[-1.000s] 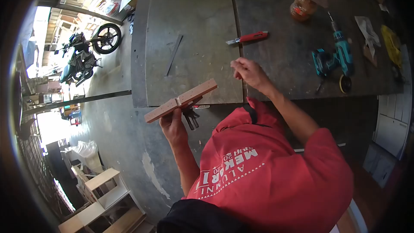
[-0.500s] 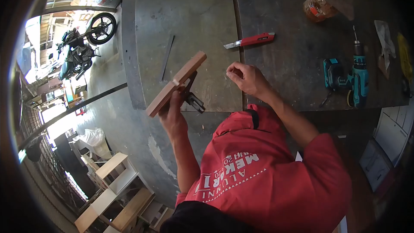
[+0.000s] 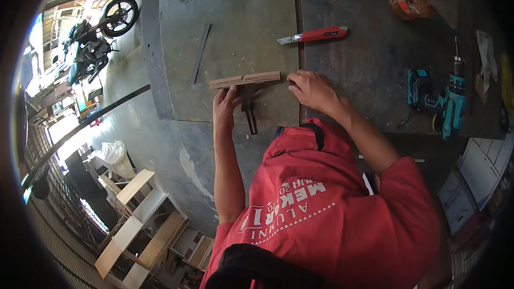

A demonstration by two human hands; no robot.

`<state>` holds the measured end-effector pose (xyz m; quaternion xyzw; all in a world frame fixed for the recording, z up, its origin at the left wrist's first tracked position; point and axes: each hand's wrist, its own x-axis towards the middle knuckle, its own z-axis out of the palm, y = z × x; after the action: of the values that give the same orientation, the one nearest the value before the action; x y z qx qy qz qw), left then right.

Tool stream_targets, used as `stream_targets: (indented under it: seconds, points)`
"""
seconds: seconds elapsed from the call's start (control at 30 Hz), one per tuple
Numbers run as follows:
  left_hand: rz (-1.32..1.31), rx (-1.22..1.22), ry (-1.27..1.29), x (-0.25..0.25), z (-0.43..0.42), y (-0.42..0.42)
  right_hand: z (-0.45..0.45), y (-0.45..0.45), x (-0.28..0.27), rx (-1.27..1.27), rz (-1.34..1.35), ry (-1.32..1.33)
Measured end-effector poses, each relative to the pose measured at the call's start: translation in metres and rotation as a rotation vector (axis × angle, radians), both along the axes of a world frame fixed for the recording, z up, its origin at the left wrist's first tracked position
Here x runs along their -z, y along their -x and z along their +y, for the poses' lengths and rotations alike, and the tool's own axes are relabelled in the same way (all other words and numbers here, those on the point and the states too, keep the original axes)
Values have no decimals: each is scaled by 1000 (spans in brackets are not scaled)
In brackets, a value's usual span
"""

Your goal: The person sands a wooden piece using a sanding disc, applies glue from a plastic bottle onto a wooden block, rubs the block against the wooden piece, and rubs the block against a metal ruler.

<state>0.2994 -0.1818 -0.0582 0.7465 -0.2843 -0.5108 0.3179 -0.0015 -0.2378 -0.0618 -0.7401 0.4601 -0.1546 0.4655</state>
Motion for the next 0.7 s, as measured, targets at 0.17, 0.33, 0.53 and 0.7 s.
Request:
stream_targets:
  seconds: [0.17,0.33,0.53,0.7]
  points:
    - [171,-142,-85,-6,11,0,2,-11,-12,-158,134,-97]
    - [515,-371,341,-61,-3,6,16,-64,-48,-168,-400,-379]
    - [897,-369,609,-104,-2,3,10,-112,-80,-15,-741,-511]
    - [769,-513,659,-124,7,13,7,-116,-75,-156,-787,-416]
